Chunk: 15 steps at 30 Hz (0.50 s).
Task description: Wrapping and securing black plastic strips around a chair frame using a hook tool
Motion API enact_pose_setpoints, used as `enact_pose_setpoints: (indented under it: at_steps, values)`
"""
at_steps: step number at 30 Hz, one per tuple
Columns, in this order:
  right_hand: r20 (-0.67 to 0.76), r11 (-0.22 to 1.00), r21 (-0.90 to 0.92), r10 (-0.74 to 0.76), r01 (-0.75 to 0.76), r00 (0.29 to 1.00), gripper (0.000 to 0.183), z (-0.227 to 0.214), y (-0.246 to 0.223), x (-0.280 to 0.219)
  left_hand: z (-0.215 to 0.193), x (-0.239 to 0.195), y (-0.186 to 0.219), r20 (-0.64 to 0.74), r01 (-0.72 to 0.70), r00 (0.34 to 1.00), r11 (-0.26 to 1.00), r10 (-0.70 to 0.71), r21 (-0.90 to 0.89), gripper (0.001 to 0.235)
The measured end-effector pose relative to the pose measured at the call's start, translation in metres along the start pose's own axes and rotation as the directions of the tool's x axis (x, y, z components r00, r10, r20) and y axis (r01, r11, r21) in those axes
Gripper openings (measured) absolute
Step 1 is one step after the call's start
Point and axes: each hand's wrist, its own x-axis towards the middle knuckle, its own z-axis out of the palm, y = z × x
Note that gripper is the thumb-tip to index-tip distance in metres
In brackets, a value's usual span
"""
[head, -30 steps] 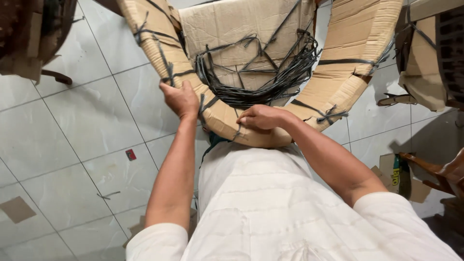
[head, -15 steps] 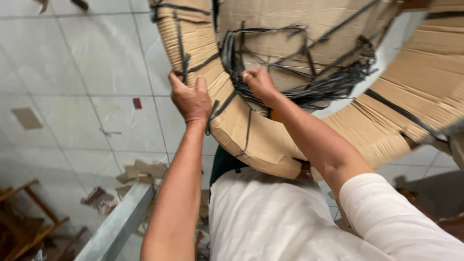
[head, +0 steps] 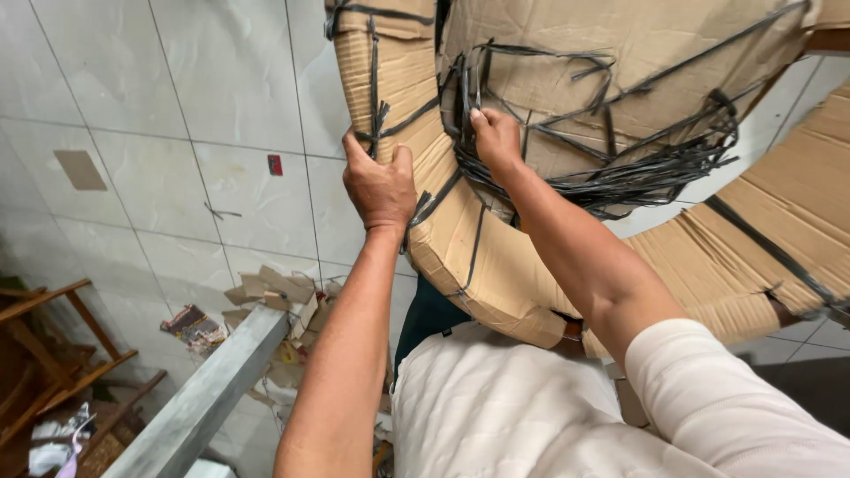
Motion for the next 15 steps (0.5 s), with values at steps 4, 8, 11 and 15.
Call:
enact_pose_setpoints:
  at_steps: [4,8,11,15]
  values:
    - [0.121,0.975,0.203,0.072,-0.096,0.990,0.023,-0.044,-0.077,-0.050,0.003,0.000,-0.007,0.005,0.016,1.000,1.000,-0.016,0.012,0.048]
    - [0.238,0.857,0.426,0.204,-0.291,0.950,0.018,-0.089,-0.116,-0.079,0.007,0.000,-0.015,0.019,0.056,0.998,0.998,-0.057,0.042,0.048]
    - [0.206,0.854,0.492,0.075,-0.169,0.976,0.019,-0.125,-0.149,-0.105,0.008,0.000,-0.019,0.026,0.047,0.999,0.999,-0.048,0.021,0.048]
    - [0.170,0.914,0.403,-0.117,0.039,0.978,0.022,-0.159,-0.190,-0.148,0.015,0.003,-0.029,0.050,0.049,0.998,0.998,-0.047,-0.031,0.049]
